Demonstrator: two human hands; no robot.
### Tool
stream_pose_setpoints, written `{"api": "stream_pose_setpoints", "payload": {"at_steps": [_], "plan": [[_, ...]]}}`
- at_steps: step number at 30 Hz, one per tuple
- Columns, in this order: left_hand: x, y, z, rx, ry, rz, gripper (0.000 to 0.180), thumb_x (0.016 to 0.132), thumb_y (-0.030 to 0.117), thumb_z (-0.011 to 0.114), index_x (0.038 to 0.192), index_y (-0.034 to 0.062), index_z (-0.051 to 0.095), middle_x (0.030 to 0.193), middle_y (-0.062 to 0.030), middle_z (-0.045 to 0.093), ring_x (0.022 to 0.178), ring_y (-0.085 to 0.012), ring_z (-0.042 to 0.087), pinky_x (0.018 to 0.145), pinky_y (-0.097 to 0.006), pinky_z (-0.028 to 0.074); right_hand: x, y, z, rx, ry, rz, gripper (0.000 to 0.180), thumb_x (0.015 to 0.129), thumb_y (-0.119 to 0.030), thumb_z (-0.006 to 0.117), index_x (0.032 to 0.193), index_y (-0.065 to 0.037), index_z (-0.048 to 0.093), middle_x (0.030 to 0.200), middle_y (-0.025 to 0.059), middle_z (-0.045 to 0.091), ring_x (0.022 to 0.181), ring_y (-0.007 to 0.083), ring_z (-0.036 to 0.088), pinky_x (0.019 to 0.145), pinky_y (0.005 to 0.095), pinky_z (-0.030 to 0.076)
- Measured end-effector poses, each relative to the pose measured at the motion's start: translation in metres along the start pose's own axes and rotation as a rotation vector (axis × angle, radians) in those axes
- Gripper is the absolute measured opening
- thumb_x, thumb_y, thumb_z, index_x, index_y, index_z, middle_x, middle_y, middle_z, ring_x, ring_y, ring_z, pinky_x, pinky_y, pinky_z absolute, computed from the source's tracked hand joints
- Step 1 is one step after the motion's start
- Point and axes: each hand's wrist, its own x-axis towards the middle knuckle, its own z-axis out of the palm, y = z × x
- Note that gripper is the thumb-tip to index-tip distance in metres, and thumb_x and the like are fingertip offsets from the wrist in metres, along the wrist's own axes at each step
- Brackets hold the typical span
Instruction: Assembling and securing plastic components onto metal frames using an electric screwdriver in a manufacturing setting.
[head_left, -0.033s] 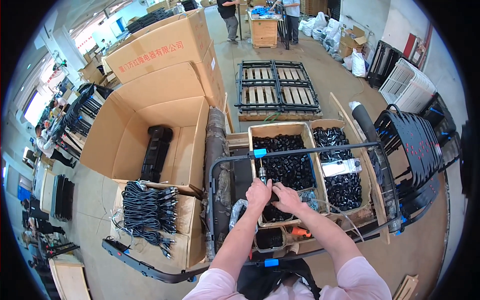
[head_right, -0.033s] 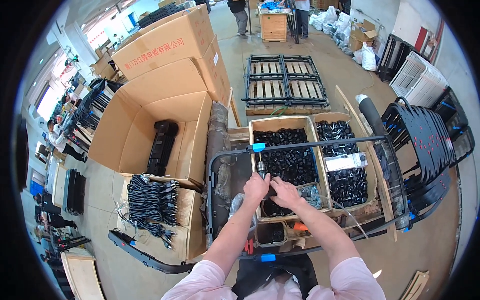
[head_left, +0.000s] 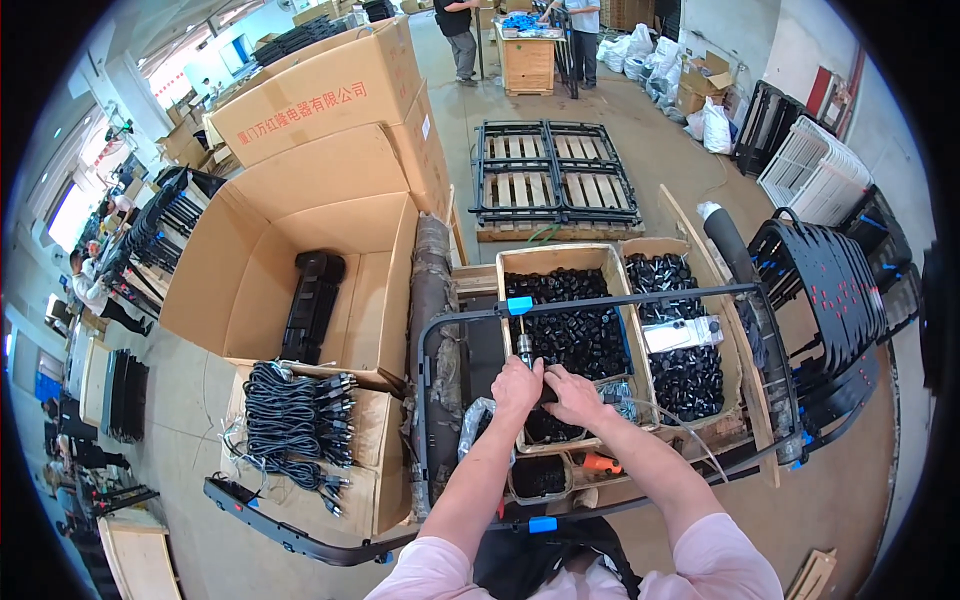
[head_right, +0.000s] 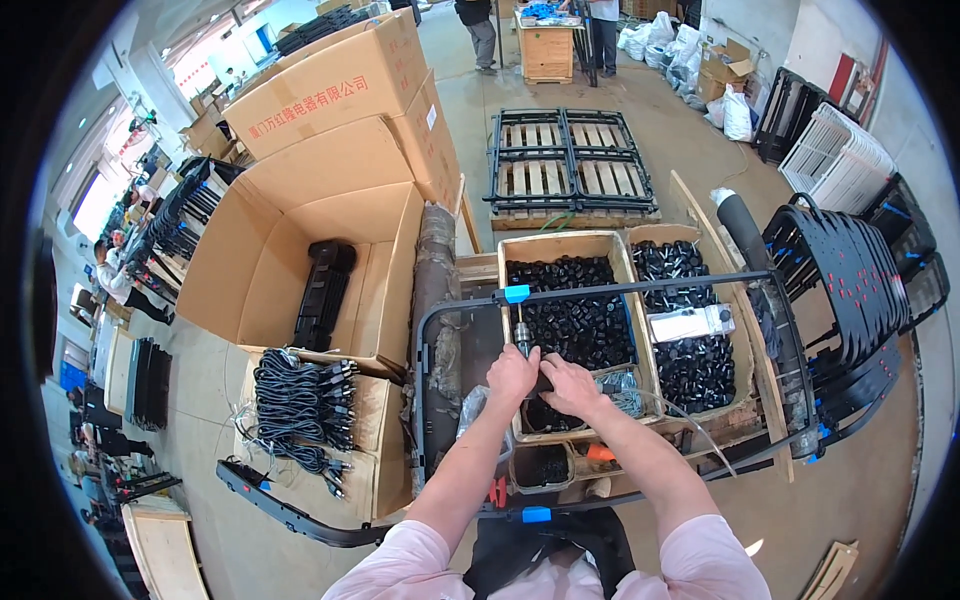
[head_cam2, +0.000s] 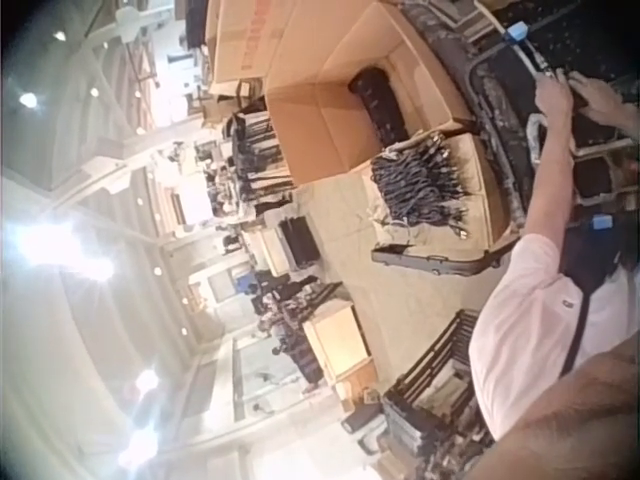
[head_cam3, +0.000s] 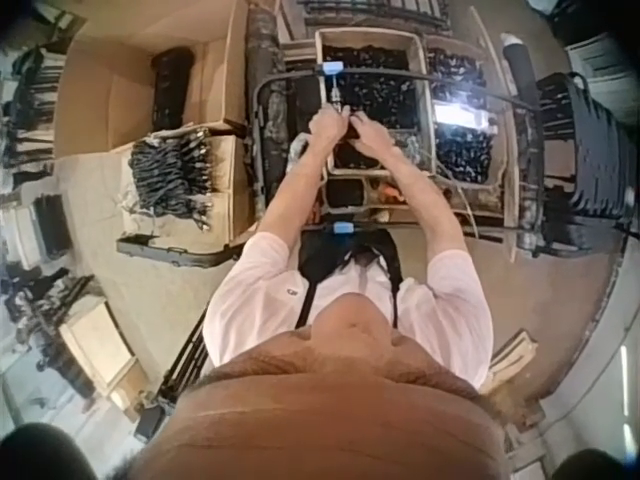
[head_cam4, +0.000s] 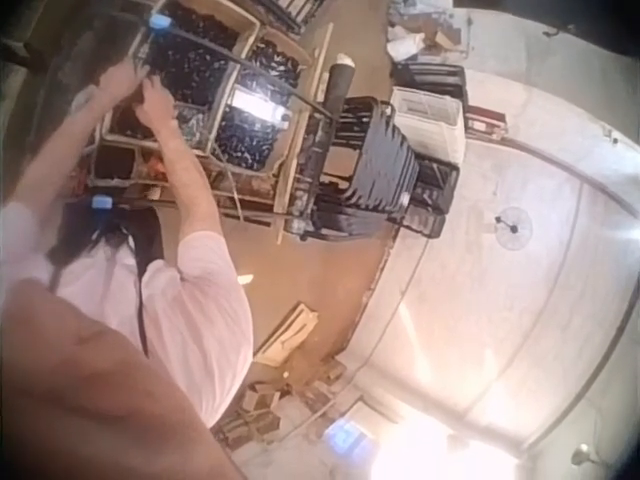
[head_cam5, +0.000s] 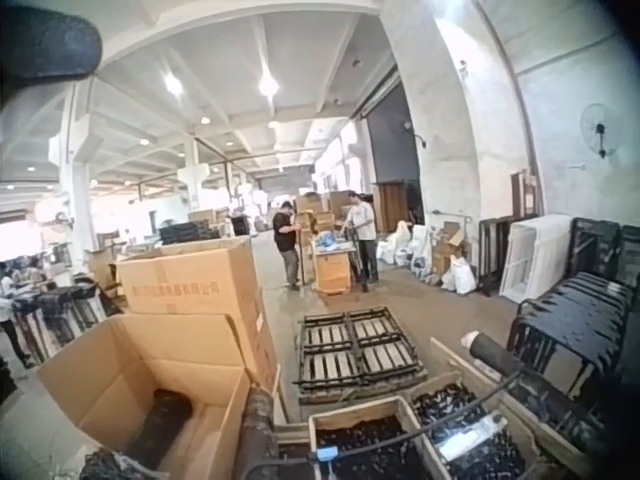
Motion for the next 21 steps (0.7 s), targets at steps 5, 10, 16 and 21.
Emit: {"api": "stream_pose_setpoints", "payload": {"at_steps": [5, 10, 16, 21], "plan": [[-0.016, 0.004, -0.003, 0.004, 0.004, 0.016, 0.065, 0.097, 0.060, 0.063, 0.109, -0.0038, 0.064, 0.105, -0.0280, 0.075, 0.101, -0.0455, 0.074, 0.089, -0.054, 0.059, -0.016, -0.003, 0.000, -0.020, 0.021, -0.003, 0.061, 0.079, -0.024, 0.083, 0.131, -0.005, 0.057, 0.132, 0.0164, 0.059, 0.114, 0.0410, 0.066, 0.097, 0.0499, 0.056], [-0.059, -0.009, -0.013, -0.133, -0.030, -0.011, 0.067, 0.097, 0.059, 0.063, 0.113, -0.0056, 0.063, 0.112, -0.0317, 0.073, 0.106, -0.0500, 0.071, 0.094, -0.055, 0.056, -0.057, -0.035, -0.009, -0.047, -0.010, 0.059, 0.069, 0.077, -0.024, 0.084, 0.136, -0.005, 0.054, 0.128, 0.0170, 0.062, 0.113, 0.0394, 0.067, 0.095, 0.0491, 0.056], [-0.168, 0.009, -0.020, -0.831, -0.099, -0.029, 0.066, 0.098, 0.059, 0.066, 0.115, -0.0057, 0.065, 0.104, -0.0257, 0.073, 0.099, -0.0364, 0.072, 0.089, -0.045, 0.055, -0.171, -0.093, -0.052, -0.076, 0.234, 0.006, 0.076, 0.071, -0.019, 0.086, 0.138, -0.004, 0.054, 0.115, 0.0186, 0.065, 0.101, 0.0395, 0.069, 0.085, 0.0476, 0.058], [-0.312, 0.024, -0.036, -0.830, -0.139, 0.078, 0.056, 0.100, 0.052, 0.068, 0.109, -0.0031, 0.068, 0.090, -0.0194, 0.071, 0.085, -0.0275, 0.069, 0.080, -0.045, 0.054, -0.300, -0.117, -0.048, -0.059, 0.246, 0.027, 0.080, 0.069, -0.019, 0.089, 0.140, -0.003, 0.055, 0.119, 0.0183, 0.065, 0.099, 0.0380, 0.068, 0.086, 0.0459, 0.057]]}}
